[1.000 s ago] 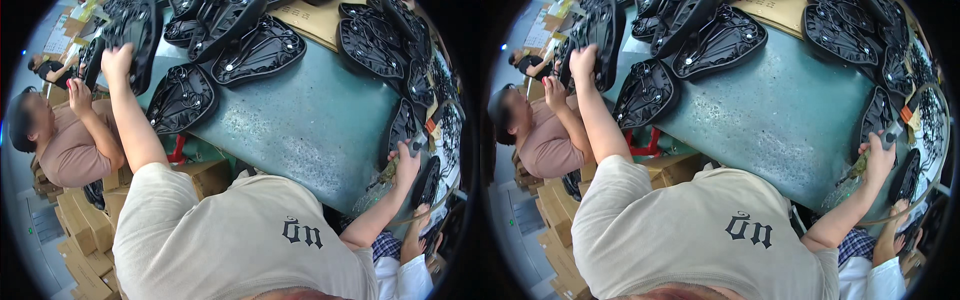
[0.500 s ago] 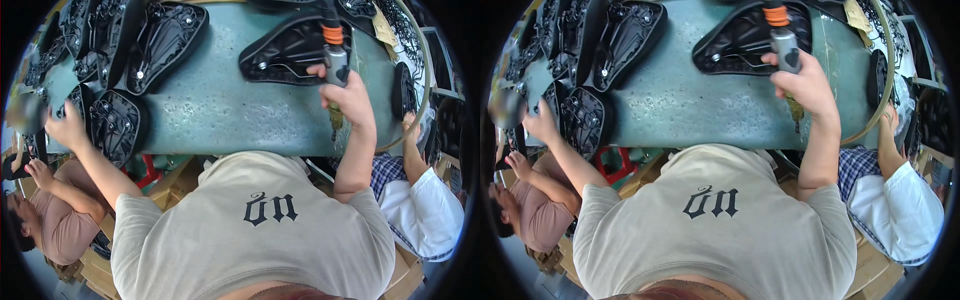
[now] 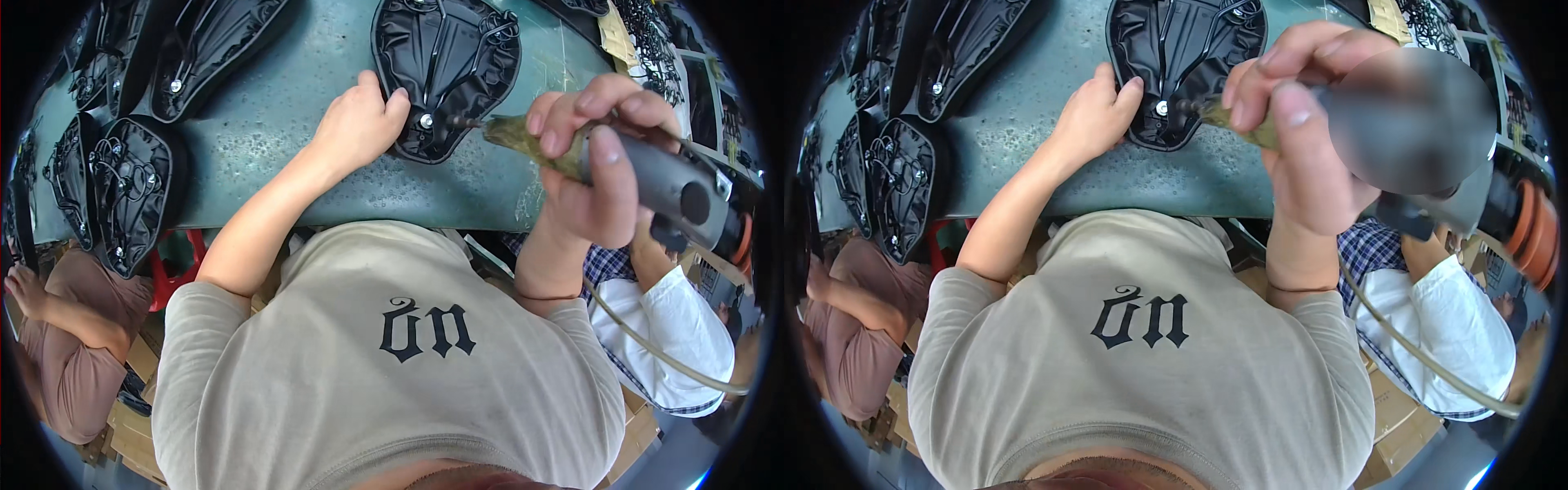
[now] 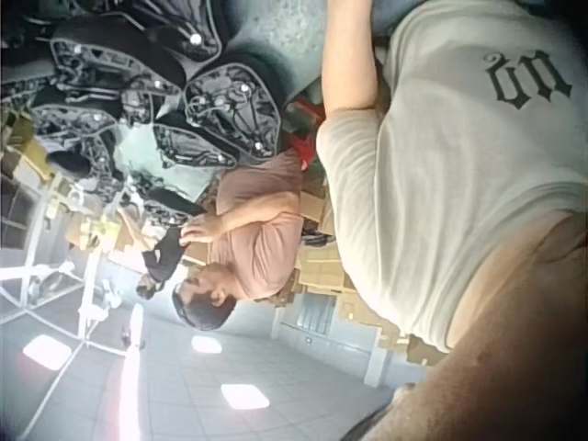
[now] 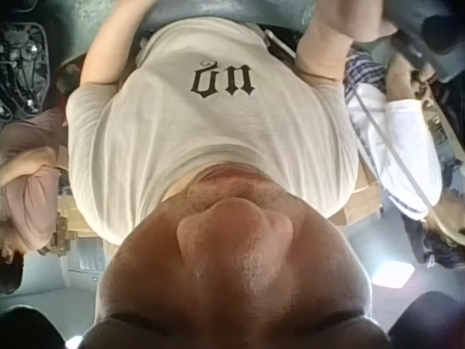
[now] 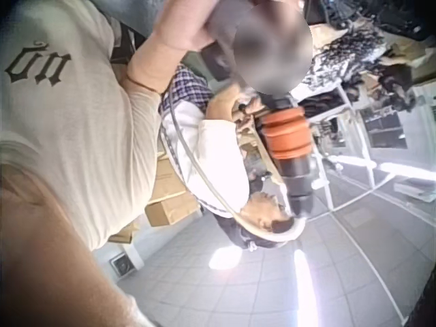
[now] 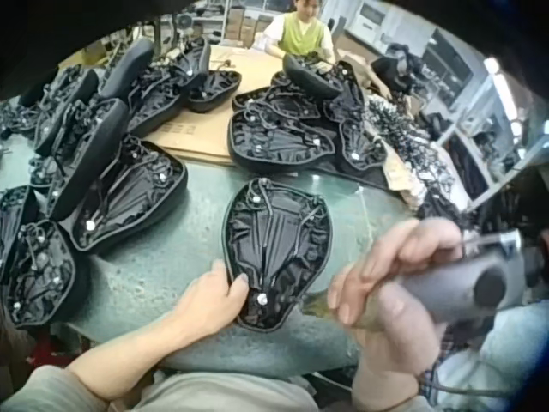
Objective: The person assembles bicycle saddles by positioning metal rails onto saddle bases, fastening them with a pneumatic screwdriver, and placing finished saddles into a box.
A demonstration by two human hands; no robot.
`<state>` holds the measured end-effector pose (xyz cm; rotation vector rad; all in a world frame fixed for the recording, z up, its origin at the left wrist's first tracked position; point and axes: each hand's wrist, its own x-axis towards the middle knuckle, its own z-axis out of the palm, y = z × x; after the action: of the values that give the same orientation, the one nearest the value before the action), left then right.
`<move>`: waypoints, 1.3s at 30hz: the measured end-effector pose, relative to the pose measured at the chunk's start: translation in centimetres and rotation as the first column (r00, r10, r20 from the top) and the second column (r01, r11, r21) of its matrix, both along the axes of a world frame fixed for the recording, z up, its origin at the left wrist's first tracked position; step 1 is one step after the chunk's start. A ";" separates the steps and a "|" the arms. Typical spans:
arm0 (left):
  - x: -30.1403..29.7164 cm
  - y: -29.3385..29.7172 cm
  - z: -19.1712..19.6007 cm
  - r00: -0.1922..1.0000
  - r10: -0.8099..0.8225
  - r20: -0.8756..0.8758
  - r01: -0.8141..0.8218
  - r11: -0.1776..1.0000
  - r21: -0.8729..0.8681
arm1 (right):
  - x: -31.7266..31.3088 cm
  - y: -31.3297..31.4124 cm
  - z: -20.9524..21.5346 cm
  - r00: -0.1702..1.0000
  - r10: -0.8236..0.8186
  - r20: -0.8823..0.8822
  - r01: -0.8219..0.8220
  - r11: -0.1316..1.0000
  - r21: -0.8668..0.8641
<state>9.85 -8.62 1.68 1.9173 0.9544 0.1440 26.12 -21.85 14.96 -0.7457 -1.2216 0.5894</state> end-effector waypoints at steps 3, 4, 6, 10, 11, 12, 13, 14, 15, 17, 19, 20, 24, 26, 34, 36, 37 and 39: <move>0.0 -0.3 0.5 0.999 0.047 -0.007 -0.047 0.998 0.035 | -1.1 0.5 -1.8 0.999 -0.026 0.029 0.027 0.998 -0.049; 0.1 -0.4 0.6 0.999 0.051 -0.007 -0.050 0.995 0.091 | -1.5 0.7 -1.9 1.000 -0.011 0.029 0.013 0.998 -0.061; 0.1 -0.6 0.3 0.998 0.063 -0.001 -0.063 0.993 0.096 | -2.2 1.1 -2.1 0.999 -0.015 0.030 0.017 0.995 -0.099; 0.0 -0.8 -0.3 0.998 0.063 0.028 -0.066 0.990 0.126 | -3.0 1.3 -1.6 0.994 0.003 0.108 0.013 0.989 -0.148; 0.1 -0.8 -0.3 0.996 0.066 0.055 -0.072 0.989 0.130 | -3.2 1.3 -1.4 0.994 -0.011 0.105 0.026 0.989 -0.145; -0.1 -0.9 -0.1 0.996 0.071 0.060 -0.078 0.990 0.121 | -3.1 1.3 -1.1 0.994 -0.006 0.110 0.023 0.988 -0.154; -0.4 -1.1 0.7 0.993 0.102 0.056 -0.108 0.988 0.113 | -2.7 1.4 -0.9 0.988 0.001 0.152 0.017 0.993 -0.115; -0.7 -1.5 1.2 0.990 0.130 0.052 -0.135 0.985 0.106 | -2.3 1.4 -0.6 0.981 0.004 0.194 0.011 0.997 -0.075; -1.4 -2.0 1.2 0.990 0.134 0.052 -0.139 0.985 0.100 | -2.1 1.1 -0.1 0.981 -0.035 0.193 0.046 0.997 -0.054; -2.8 -3.1 0.8 0.933 -0.078 0.350 -0.219 0.649 0.729 | -1.0 0.5 1.2 0.973 -0.048 0.225 0.062 0.996 -0.057; -3.2 -5.3 0.9 0.935 -0.166 0.314 -0.125 0.675 0.727 | -0.2 0.2 1.7 0.971 -0.055 0.231 0.071 0.996 -0.060; -3.1 -6.2 0.6 0.927 -0.246 0.282 -0.037 0.690 0.723 | -0.2 0.1 1.6 0.971 -0.064 0.232 0.080 0.995 -0.060; -2.0 -7.5 -1.5 0.924 -0.298 0.239 -0.061 0.501 0.863 | -1.0 0.0 0.2 0.988 -0.053 0.148 0.063 0.996 -0.064; -2.0 -7.2 -1.5 0.917 -0.329 0.224 -0.043 0.476 0.878 | -1.2 0.1 -0.6 0.989 -0.028 0.142 0.037 0.997 -0.062; -1.9 -7.5 -1.6 0.930 -0.315 0.191 -0.033 0.444 0.896 | -1.3 0.8 -2.6 0.974 0.039 0.221 -0.021 0.996 -0.084; -1.8 -7.3 -1.8 0.916 -0.333 0.223 -0.052 0.453 0.890 | -1.6 1.2 -2.4 0.967 0.061 0.249 -0.039 0.995 -0.095; -1.9 -7.3 -1.9 0.919 -0.325 0.225 -0.055 0.458 0.887 | -1.8 1.3 -2.3 0.958 0.075 0.277 -0.048 0.993 -0.104; -2.1 -7.3 -1.9 0.917 -0.338 0.213 -0.031 0.471 0.882 | -1.9 2.0 -2.1 0.956 0.120 0.269 -0.085 0.987 -0.136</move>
<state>7.74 -15.90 -0.23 2.7657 0.4146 1.0376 24.18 -19.81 12.84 -0.8946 -1.4988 0.6667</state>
